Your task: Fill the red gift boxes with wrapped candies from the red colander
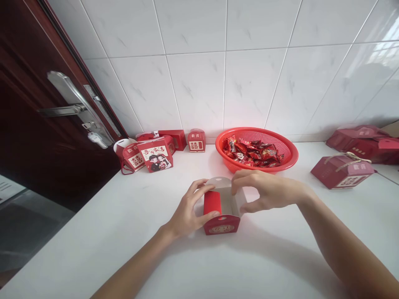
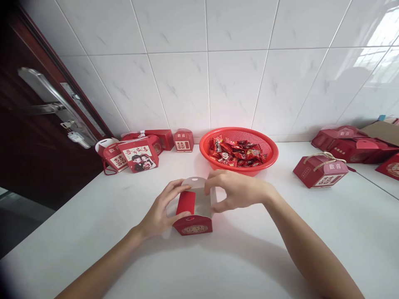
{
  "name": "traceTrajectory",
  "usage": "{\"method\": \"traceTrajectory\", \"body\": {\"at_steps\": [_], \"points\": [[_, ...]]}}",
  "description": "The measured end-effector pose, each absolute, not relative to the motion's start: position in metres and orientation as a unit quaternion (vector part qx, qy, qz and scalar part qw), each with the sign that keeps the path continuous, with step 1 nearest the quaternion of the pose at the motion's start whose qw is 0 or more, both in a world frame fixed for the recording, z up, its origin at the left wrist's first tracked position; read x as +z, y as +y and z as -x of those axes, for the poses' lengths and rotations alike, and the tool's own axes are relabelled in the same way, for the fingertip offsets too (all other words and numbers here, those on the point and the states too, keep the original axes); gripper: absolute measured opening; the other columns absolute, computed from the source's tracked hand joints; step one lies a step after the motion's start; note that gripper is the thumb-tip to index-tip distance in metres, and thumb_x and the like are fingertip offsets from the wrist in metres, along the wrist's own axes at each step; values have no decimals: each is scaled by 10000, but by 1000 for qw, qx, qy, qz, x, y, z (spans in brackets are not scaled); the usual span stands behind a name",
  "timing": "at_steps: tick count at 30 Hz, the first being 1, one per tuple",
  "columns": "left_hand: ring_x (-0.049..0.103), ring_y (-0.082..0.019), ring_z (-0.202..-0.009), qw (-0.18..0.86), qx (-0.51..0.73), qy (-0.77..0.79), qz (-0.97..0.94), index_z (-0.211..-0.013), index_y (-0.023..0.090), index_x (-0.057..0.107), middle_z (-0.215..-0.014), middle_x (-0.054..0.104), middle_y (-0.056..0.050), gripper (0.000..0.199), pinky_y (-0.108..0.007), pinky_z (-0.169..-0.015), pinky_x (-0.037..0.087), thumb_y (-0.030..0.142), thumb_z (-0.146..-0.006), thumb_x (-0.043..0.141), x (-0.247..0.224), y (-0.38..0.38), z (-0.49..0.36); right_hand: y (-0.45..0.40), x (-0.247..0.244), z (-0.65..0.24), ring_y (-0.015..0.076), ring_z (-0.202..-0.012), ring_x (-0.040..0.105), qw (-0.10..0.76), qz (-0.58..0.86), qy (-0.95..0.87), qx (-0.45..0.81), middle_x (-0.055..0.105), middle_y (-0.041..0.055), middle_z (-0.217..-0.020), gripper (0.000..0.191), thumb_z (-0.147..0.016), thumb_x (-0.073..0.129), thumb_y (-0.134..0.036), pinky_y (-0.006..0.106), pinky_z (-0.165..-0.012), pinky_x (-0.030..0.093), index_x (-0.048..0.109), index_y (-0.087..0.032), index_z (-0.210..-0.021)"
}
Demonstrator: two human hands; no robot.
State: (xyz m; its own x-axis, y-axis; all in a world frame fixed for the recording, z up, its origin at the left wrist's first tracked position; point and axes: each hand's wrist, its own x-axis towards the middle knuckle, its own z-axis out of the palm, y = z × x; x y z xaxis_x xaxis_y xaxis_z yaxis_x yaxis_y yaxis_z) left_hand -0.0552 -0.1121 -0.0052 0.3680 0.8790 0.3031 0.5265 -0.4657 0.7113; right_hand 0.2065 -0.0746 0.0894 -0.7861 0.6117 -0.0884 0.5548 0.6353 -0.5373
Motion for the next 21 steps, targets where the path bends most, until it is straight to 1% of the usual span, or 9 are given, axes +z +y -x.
{"method": "traceTrajectory", "body": {"at_steps": [3,6,9,12,14,15,18,19,21], "points": [[397,-373,-1428,279,312,435,-797,-1409,245,554,-1489,435,-152,657,-515,-1140,423,563,-848,681,-5,-114,54,-75,94,-212,202,-891,607,-12,345,-896,280,603,60,-1120,333,-795,759,-293,287,-655,449,678,-204,-1105],[350,-403,-1453,290,286,432,-805,-1440,240,530,-1562,366,-162,703,-554,-1142,406,572,-840,683,-4,-116,54,-76,92,-208,204,-900,615,-30,356,-894,269,600,61,-1141,378,-789,756,-239,274,-614,435,670,-216,-1156],[334,-428,-1457,292,268,429,-812,-1440,242,529,-1607,312,-161,714,-588,-1144,384,570,-827,690,-1,-117,54,-77,88,-203,220,-947,621,-31,349,-901,255,591,64,-1164,457,-779,761,-200,284,-644,454,656,-239,-1222],[338,-441,-1448,288,257,429,-817,-1372,237,570,-1611,304,-166,646,-601,-1125,392,551,-821,695,2,-118,54,-79,83,-200,236,-979,622,-15,330,-913,240,586,65,-1164,525,-769,771,-193,309,-707,478,645,-264,-1275],[373,-441,-1420,290,256,430,-816,-1274,232,600,-1585,341,-172,552,-585,-1087,429,524,-817,705,4,-118,53,-80,80,-200,243,-1001,621,-7,323,-917,236,585,60,-1167,549,-767,768,-179,316,-728,485,643,-290,-1290],[415,-433,-1386,297,259,429,-812,-1225,232,598,-1558,375,-175,511,-563,-1051,462,510,-812,713,4,-119,52,-80,80,-199,244,-1013,622,-7,321,-917,236,583,59,-1178,552,-769,763,-167,316,-731,488,644,-301,-1291],[573,-367,-1204,340,295,410,-793,-1119,242,541,-1488,441,-163,460,-464,-907,537,494,-789,739,4,-120,49,-82,80,-199,247,-1041,627,-22,322,-916,239,569,63,-1242,517,-782,746,-156,316,-741,498,656,-298,-1271],[596,-346,-1161,355,315,401,-784,-1093,245,522,-1489,434,-158,460,-439,-877,538,503,-784,742,4,-120,49,-82,80,-199,249,-1045,629,-27,323,-915,239,565,67,-1256,497,-787,744,-165,319,-748,501,661,-287,-1262],[578,-343,-1188,381,364,379,-761,-1046,247,495,-1511,399,-154,474,-426,-890,515,545,-773,742,1,-120,50,-82,81,-199,253,-1049,630,-35,329,-914,235,563,74,-1266,466,-798,742,-191,328,-766,506,665,-270,-1250]]}}
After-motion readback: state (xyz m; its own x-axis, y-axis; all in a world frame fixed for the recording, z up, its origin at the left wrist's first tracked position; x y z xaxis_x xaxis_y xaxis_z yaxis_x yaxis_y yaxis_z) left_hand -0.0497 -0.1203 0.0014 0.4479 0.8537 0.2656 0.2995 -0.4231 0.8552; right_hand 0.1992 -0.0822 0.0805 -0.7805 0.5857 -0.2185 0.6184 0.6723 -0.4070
